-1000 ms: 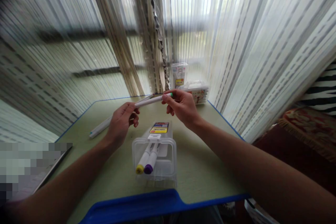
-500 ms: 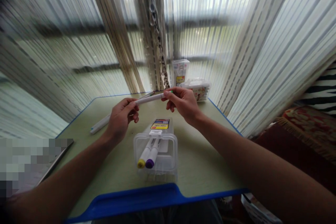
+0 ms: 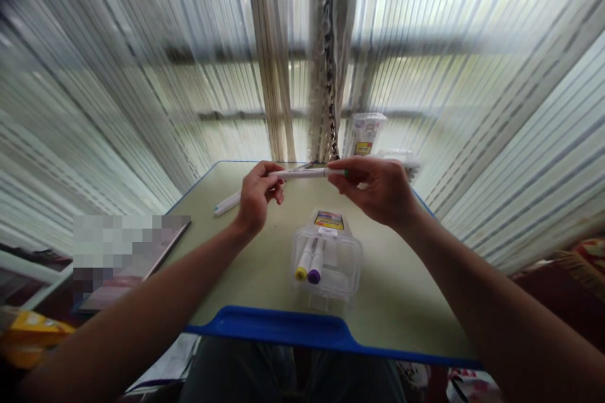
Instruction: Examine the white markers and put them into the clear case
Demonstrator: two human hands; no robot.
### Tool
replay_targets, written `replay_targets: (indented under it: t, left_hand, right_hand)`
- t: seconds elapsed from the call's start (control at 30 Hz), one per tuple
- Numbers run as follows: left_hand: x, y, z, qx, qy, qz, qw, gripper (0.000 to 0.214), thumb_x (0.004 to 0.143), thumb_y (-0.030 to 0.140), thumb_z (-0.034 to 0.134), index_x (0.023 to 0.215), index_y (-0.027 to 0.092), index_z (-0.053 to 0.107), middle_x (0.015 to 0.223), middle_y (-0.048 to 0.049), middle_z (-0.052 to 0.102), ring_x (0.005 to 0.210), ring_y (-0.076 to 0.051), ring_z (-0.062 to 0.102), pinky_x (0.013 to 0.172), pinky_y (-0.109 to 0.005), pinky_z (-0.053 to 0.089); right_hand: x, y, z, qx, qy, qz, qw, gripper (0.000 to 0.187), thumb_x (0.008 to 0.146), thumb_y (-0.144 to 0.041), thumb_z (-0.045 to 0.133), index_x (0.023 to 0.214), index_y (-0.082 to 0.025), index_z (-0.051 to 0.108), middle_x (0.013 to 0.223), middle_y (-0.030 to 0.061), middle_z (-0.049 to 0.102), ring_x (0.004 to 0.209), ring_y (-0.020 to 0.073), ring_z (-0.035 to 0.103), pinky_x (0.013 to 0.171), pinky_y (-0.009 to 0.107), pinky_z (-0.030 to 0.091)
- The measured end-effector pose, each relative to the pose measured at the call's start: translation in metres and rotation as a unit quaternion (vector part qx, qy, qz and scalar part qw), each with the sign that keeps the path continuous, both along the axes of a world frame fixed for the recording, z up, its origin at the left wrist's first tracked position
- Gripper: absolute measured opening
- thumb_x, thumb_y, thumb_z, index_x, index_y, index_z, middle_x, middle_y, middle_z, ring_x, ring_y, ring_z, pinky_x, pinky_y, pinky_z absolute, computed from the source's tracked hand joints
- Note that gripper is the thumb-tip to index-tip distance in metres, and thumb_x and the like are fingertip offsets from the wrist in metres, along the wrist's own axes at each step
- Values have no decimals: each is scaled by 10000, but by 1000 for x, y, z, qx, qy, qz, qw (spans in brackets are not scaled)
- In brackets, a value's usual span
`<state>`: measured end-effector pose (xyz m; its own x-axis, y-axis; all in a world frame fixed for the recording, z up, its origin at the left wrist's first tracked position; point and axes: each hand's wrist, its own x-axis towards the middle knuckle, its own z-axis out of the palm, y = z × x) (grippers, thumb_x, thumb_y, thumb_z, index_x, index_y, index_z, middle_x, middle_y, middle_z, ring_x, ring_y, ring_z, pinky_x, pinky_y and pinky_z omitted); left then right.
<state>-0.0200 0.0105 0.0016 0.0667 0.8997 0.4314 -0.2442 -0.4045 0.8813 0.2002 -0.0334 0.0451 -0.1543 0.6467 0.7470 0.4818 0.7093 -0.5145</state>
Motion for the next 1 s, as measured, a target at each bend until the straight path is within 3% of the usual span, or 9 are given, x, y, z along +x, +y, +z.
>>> replay_targets:
  t: [0.17, 0.33, 0.57, 0.7, 0.87, 1.0]
  left_hand:
    - [-2, -14, 5, 165, 32, 64, 984, 134, 883, 238, 523, 980, 196, 606, 704, 28, 538, 510, -90, 462, 505, -235, 385]
    - [-1, -33, 9, 224, 65, 116, 966, 217, 879, 381, 549, 992, 215, 630, 827, -28, 594, 610, -142, 524, 543, -272, 430]
    - [0, -48, 9, 255, 82, 82, 960, 242, 830, 414, 599, 951, 216, 668, 854, -81, 604, 758, -227, 575, 631, -345, 476]
    - [2, -50, 10, 304, 85, 78, 946, 241, 845, 410, 584, 947, 209, 670, 788, -75, 591, 725, -231, 551, 666, -379, 476]
    - [-1, -53, 11, 367, 93, 47, 924, 215, 873, 332, 553, 1020, 207, 649, 776, -53, 566, 683, -204, 524, 654, -356, 451]
    - [0, -55, 7, 357, 90, -22, 929, 302, 886, 375, 541, 1122, 200, 608, 762, -30, 554, 635, -178, 507, 592, -313, 411]
  right_hand:
    - [7, -23, 25, 139, -121, -40, 982, 135, 849, -186, 754, 967, -245, 783, 877, 29, 788, 641, 139, 712, 604, 269, 585]
    - [13, -56, 36, 176, -146, -40, 973, 277, 853, -119, 733, 1044, -315, 775, 988, 22, 792, 820, 184, 762, 701, 295, 622]
    - [20, -93, 34, 174, -132, -47, 975, 433, 820, -44, 745, 1128, -346, 754, 985, 13, 793, 798, 180, 765, 704, 322, 639]
    - [26, -108, 32, 169, -143, -53, 974, 491, 803, -20, 747, 1163, -353, 743, 1019, 12, 792, 797, 180, 762, 684, 322, 647]
    - [27, -120, 35, 182, -157, -88, 967, 533, 781, -28, 761, 1186, -375, 737, 977, 2, 798, 728, 177, 756, 649, 308, 650]
    - [34, -155, 36, 185, -150, -133, 962, 467, 774, -81, 764, 1143, -368, 770, 865, 33, 798, 615, 206, 745, 515, 303, 629]
